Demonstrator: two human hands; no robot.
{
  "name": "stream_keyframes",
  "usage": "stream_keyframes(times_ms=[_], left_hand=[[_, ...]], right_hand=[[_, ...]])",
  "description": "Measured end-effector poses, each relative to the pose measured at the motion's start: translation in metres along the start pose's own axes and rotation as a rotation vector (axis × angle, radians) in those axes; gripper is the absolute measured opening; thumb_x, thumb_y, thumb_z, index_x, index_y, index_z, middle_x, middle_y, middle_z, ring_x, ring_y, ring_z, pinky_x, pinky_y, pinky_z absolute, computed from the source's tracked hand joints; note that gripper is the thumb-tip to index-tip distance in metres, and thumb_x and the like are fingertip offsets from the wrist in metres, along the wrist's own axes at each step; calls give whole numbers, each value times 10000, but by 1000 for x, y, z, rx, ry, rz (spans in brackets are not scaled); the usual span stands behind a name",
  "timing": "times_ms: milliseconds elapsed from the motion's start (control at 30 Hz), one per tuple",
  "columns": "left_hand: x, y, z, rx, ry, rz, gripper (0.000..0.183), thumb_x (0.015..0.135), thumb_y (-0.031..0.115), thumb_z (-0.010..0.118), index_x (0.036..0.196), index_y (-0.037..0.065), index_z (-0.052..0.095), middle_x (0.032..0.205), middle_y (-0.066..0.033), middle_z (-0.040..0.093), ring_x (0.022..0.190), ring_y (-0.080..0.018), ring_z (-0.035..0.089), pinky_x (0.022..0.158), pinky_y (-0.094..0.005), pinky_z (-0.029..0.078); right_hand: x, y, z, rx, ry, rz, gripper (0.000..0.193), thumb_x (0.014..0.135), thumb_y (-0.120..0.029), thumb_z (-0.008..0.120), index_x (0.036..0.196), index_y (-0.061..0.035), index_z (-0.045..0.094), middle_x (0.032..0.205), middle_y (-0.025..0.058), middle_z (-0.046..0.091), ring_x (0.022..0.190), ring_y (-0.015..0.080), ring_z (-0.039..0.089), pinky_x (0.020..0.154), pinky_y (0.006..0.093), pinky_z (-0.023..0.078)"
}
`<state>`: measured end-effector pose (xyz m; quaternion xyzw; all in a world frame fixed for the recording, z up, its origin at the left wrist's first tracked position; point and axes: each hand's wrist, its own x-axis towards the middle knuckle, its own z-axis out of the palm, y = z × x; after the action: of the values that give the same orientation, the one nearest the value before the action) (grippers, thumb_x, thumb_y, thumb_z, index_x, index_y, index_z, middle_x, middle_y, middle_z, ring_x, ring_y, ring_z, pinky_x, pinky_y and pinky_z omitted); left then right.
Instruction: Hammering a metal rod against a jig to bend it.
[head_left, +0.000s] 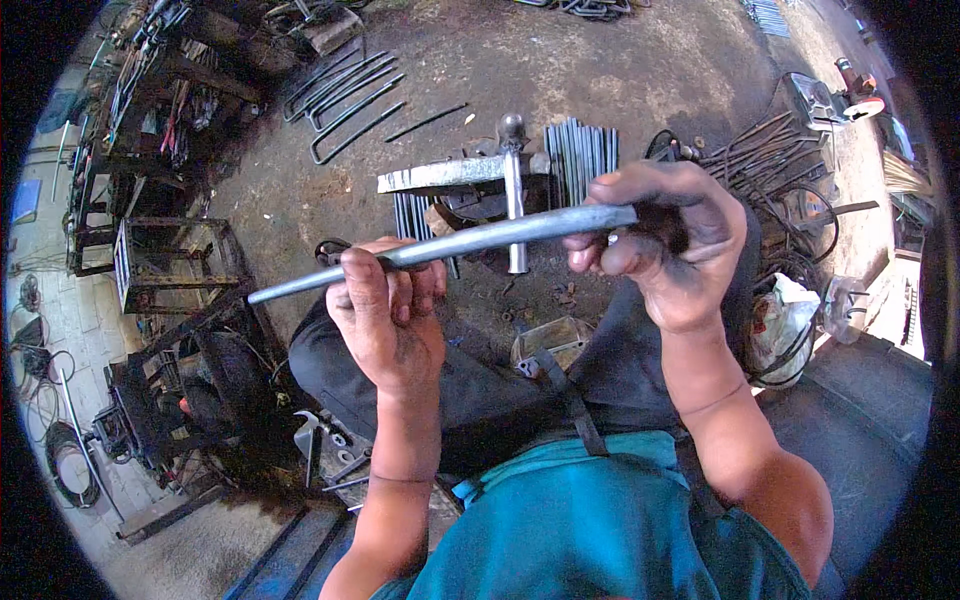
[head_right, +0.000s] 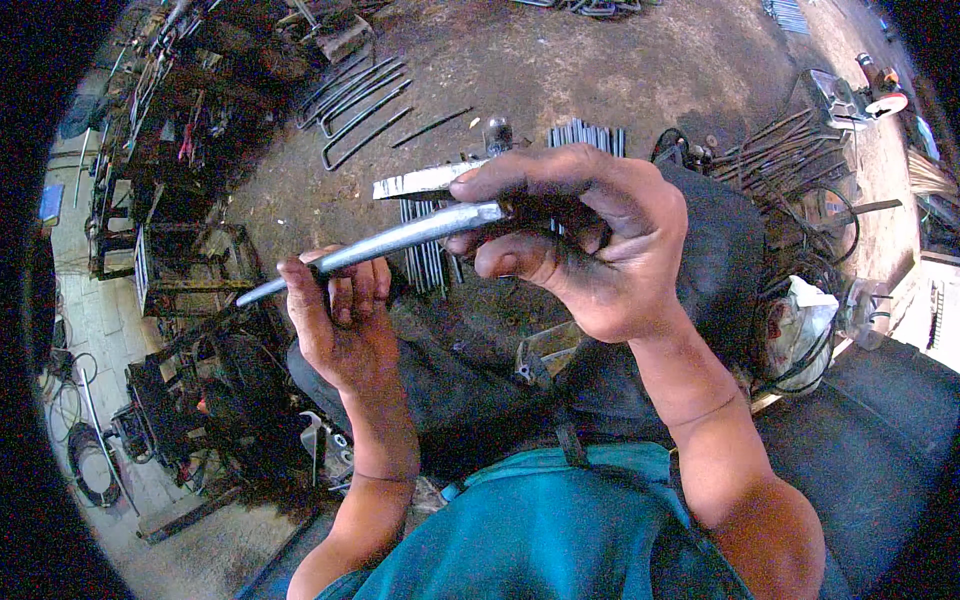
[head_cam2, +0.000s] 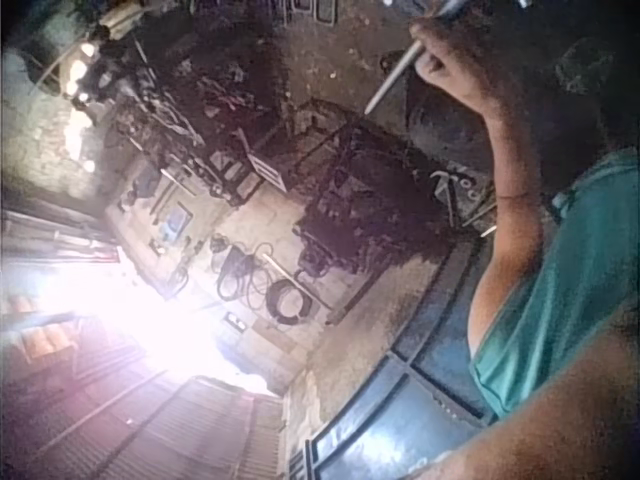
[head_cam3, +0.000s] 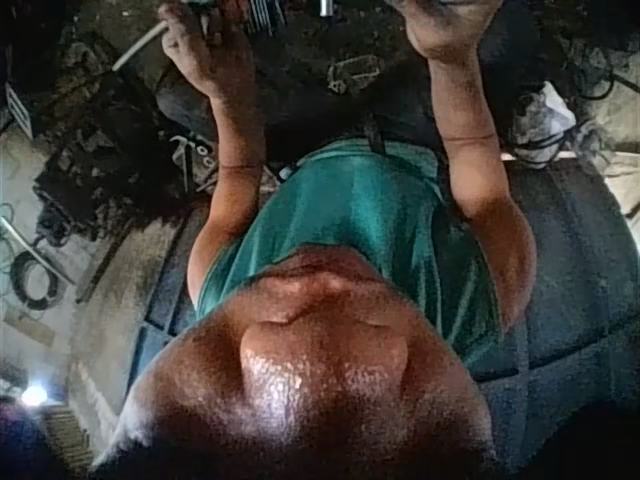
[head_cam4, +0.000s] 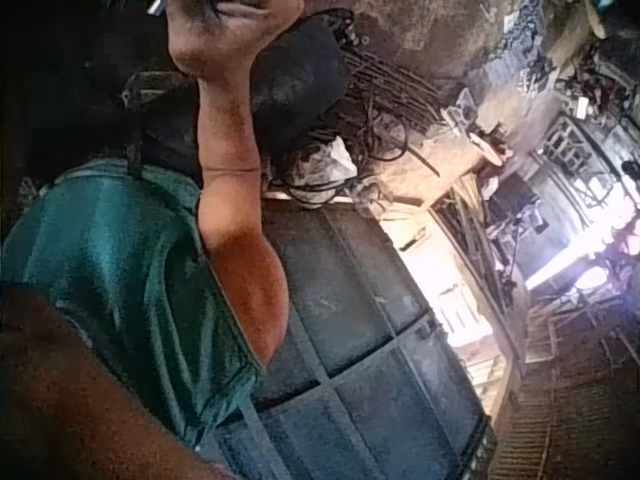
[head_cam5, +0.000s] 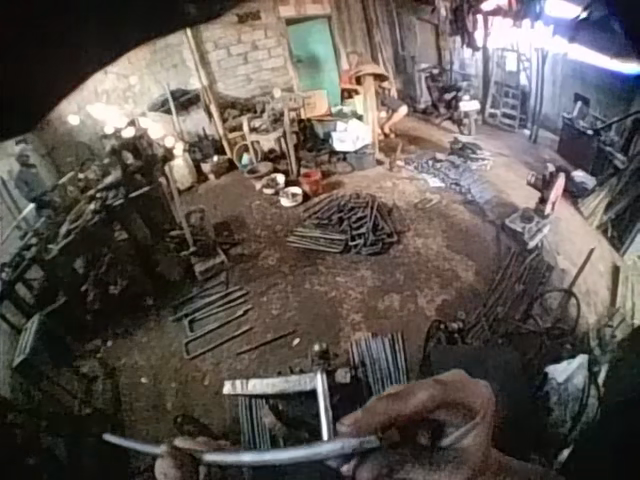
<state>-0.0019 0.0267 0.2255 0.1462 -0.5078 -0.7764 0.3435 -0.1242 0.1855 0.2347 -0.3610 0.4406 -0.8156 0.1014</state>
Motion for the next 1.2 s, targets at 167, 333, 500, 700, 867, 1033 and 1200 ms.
stream_keyframes(times_ms=[167,333,500,700,867,1033,1200], left_hand=[[-9,0,12,61,31,-2,384,976,385,475,712,106,486,501,65,245,484,-86,319,500,-280,307],[-15,-2,17,-1,121,-50,447,965,357,519,642,54,461,511,15,349,477,-112,369,503,-292,362],[-15,-1,18,106,52,54,392,976,385,475,721,88,485,520,46,277,496,-103,327,503,-283,303],[-15,-3,18,199,120,183,397,969,382,487,789,31,534,539,32,312,506,-96,330,507,-282,301],[-14,-2,6,207,98,283,421,911,392,596,788,-9,564,564,-19,439,517,-118,436,496,-244,361],[-13,-6,0,270,-21,351,352,955,339,529,833,9,543,564,42,313,522,-90,317,511,-283,292],[-12,-6,-6,273,-43,387,350,947,340,543,859,1,543,566,40,317,522,-94,321,512,-284,295]], right_hand=[[-7,0,3,20,146,9,215,831,-47,686,993,56,589,906,166,669,681,171,655,586,265,544],[-5,-4,5,19,172,29,218,873,-121,663,1002,34,580,839,102,652,660,132,633,576,238,519],[-5,-8,8,-184,189,84,234,932,-194,592,987,34,589,807,99,652,627,116,617,572,234,504],[-4,-7,5,13,211,120,293,992,-240,462,991,33,570,826,113,646,619,130,624,542,232,494],[-2,-6,8,-75,250,55,211,951,-133,488,1100,13,456,846,115,595,625,151,624,546,255,514],[-3,-3,9,-114,230,57,238,912,-45,506,1119,-3,394,831,117,589,611,146,611,545,256,519],[-3,-2,14,73,282,106,264,888,14,524,1107,-13,378,841,125,600,595,134,596,542,246,513]])
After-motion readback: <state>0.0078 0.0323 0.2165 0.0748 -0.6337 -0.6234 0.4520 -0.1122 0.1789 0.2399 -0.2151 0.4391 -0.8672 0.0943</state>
